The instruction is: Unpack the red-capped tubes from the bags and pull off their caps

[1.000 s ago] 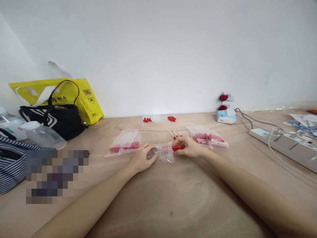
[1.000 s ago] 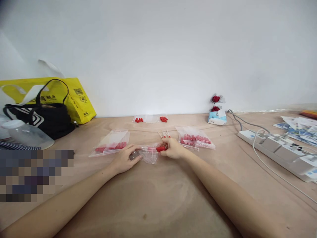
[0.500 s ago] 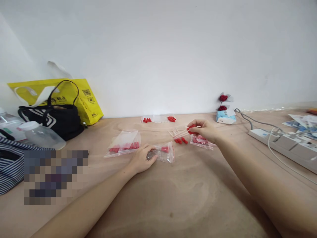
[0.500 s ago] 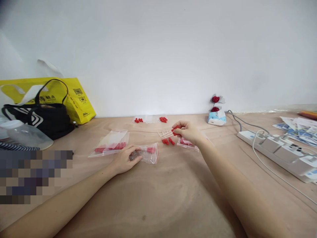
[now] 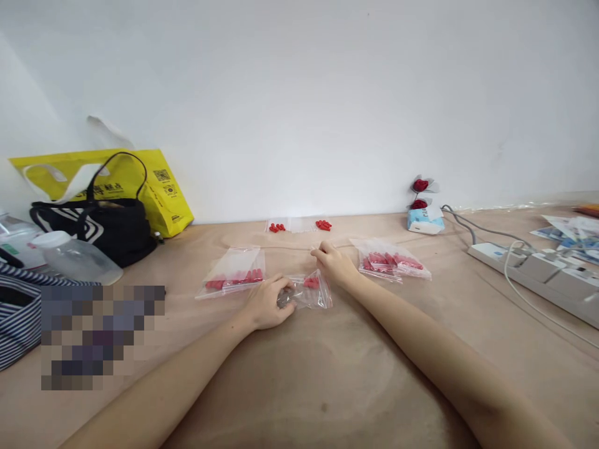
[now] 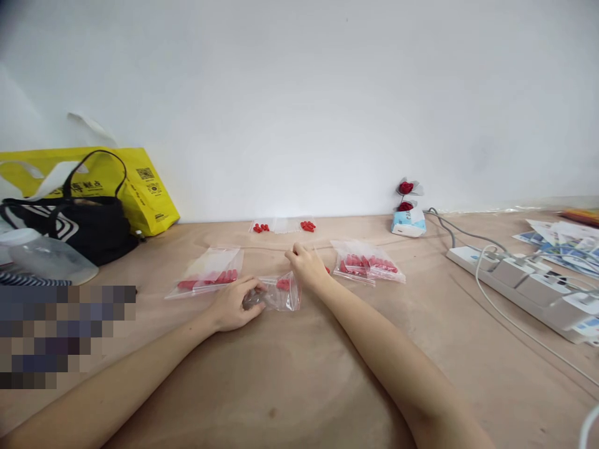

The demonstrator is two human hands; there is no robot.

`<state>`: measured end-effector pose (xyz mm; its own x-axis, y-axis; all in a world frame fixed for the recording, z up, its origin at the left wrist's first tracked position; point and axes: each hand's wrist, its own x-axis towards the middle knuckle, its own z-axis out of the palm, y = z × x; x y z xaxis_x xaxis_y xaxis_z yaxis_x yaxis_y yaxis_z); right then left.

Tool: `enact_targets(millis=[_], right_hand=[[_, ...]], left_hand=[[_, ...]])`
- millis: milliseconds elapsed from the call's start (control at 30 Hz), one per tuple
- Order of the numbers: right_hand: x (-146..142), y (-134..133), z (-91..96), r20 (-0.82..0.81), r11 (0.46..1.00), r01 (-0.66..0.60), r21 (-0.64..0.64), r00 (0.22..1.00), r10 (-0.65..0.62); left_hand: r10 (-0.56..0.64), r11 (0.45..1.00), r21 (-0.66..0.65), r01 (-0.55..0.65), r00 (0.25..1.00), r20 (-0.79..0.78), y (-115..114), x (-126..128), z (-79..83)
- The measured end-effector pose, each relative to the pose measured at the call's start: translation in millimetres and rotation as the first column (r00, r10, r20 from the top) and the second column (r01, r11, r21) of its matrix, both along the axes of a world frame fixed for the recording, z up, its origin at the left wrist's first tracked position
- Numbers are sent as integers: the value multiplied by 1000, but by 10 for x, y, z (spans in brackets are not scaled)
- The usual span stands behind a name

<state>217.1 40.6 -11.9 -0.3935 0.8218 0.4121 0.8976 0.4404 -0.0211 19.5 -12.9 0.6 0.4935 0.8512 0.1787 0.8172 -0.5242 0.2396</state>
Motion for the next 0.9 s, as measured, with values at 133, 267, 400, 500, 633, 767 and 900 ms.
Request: enact_targets(millis=[133,267,400,500,633,767,900], right_hand=[[25,0,5,69,999,-27,-36,997,30],[10,1,-15,75,996,-51,-68,996,56],[1,-9,-12,26,996,-48,-76,998,50],[47,-39,19,-29,999,-7,-52,1000,6],[165,-167,12,-238,1000,-18,2,971,18],[254,-380,-74,-409,983,-182,7,897,169],[263,-490,-146,-410,966,-250,-72,890,200]], left_hand=[[6,1000,-9,-8,987,-159,-29,-19,146],[4,1000,-9,-7,974,-227,-57,-33,244],[-30,997,69,41,988,-150,-23,-44,184],[-70,984,163,68,997,10,40,-51,51],[-97,990,117,77,980,176,101,-48,-106],[-134,991,27,131,976,174,110,-39,-155],[-136,990,2,138,978,160,105,-41,-159]])
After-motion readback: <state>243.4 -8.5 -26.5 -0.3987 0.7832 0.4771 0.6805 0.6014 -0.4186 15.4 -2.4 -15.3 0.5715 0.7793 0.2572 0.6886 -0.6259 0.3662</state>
